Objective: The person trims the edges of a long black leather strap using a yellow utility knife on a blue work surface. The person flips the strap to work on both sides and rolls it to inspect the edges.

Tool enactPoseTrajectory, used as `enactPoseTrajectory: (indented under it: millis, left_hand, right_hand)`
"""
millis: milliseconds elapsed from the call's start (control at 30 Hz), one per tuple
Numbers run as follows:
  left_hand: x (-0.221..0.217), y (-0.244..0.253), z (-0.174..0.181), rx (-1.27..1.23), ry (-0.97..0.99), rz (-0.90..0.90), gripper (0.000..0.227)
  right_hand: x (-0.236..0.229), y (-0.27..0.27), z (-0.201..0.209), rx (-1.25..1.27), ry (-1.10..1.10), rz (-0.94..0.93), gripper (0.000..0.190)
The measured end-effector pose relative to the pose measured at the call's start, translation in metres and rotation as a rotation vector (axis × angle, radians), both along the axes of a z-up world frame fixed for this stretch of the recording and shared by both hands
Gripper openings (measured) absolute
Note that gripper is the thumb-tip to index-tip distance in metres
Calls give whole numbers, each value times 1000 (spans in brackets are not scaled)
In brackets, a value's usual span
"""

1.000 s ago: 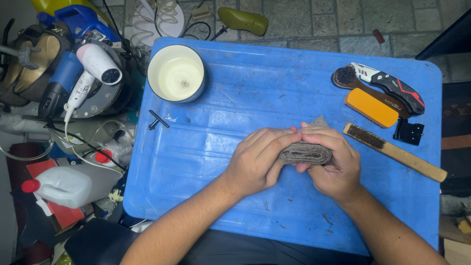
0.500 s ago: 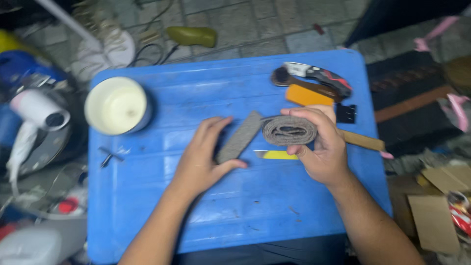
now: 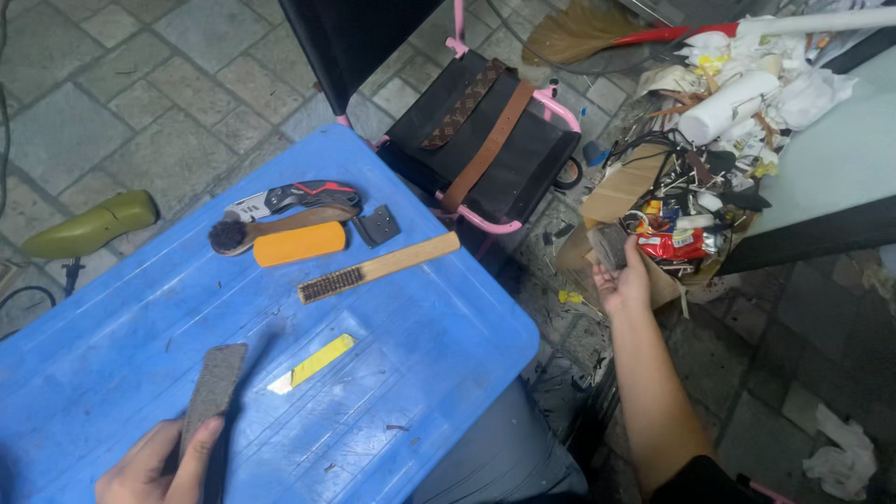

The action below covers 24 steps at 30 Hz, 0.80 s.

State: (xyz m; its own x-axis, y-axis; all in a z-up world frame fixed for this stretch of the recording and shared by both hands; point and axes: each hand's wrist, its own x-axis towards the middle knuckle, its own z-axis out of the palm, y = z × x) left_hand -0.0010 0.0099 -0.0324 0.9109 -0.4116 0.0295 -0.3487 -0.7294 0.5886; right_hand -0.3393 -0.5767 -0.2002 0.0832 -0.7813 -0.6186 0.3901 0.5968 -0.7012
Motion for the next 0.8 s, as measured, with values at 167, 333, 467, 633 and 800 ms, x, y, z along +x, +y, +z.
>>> enactPoseTrajectory:
  millis: [167,333,467,633,800]
  left_hand:
    - [1,6,-18,-143,20,53,20]
    - [-5,-1,-8,-208,67,87,26]
    - [-8,-10,8,-182,69,78,25]
    - [-13,-20,27,-247,86,69,23]
    - [-17,-21,38,-420,105,37,21]
  right_hand:
    - [-69,-74,6,-142,-62,-79,75]
    - [-50,-93,84,-128,147,-12,73]
    - [41,5,132,-649,121,319,44]
    - [154,183,200,-1269,22,811,23]
    - [231,316,226,-1138,-162,1269,43]
